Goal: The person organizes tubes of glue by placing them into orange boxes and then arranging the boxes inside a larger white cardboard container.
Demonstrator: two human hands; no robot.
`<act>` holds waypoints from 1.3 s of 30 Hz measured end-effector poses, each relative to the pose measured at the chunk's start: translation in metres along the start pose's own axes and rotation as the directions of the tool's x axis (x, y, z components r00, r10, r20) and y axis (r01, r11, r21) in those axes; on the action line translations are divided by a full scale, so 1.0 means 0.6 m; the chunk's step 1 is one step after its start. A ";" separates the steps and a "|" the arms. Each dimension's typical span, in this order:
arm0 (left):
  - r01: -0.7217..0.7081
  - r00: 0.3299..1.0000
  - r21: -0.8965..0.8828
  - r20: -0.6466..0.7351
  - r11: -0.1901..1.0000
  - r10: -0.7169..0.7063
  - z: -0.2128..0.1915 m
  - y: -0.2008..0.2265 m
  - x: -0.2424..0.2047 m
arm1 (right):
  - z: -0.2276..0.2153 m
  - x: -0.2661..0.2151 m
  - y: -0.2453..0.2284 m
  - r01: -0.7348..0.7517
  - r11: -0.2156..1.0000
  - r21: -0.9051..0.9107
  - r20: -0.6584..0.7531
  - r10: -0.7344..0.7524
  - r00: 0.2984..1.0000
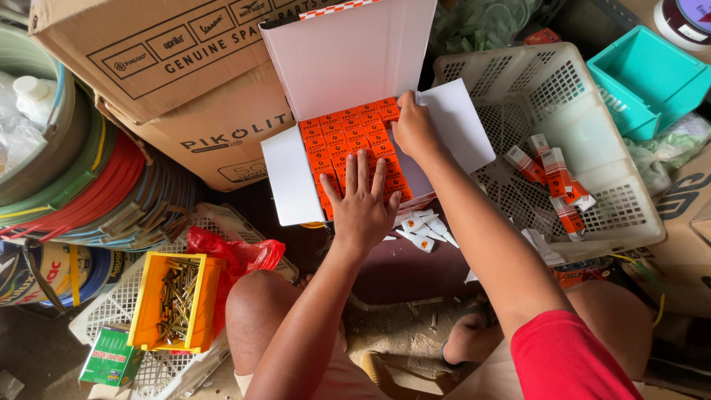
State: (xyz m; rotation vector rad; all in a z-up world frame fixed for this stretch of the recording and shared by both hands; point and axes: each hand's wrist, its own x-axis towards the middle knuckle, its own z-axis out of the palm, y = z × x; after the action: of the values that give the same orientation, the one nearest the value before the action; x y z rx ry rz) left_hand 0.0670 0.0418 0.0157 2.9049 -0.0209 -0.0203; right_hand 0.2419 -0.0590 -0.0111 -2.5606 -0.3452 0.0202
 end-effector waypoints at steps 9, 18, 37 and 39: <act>0.024 0.999 0.007 0.020 1.000 -0.024 -0.009 0.003 0.004 | -0.025 -0.022 -0.009 0.084 0.996 0.010 0.028 -0.085 0.996; 0.059 0.998 -0.045 0.008 0.997 -0.059 -0.025 0.009 0.012 | -0.168 -0.132 -0.001 0.339 0.919 0.202 -0.102 -0.325 0.940; -0.374 0.891 -0.449 -0.417 0.811 0.180 -0.013 0.107 0.015 | -0.181 -0.187 0.574 -0.546 0.710 -0.445 0.135 0.656 0.743; -0.397 0.884 -0.462 -0.424 0.793 0.196 -0.020 0.115 0.012 | -0.174 -0.178 0.581 -0.501 0.688 -0.525 0.156 0.656 0.738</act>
State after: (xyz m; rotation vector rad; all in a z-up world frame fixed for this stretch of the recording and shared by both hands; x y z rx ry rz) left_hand 0.0734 -0.0224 0.0433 2.2624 -0.3608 0.4806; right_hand 0.2315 -0.4244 -0.1121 -3.0200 0.4420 0.7072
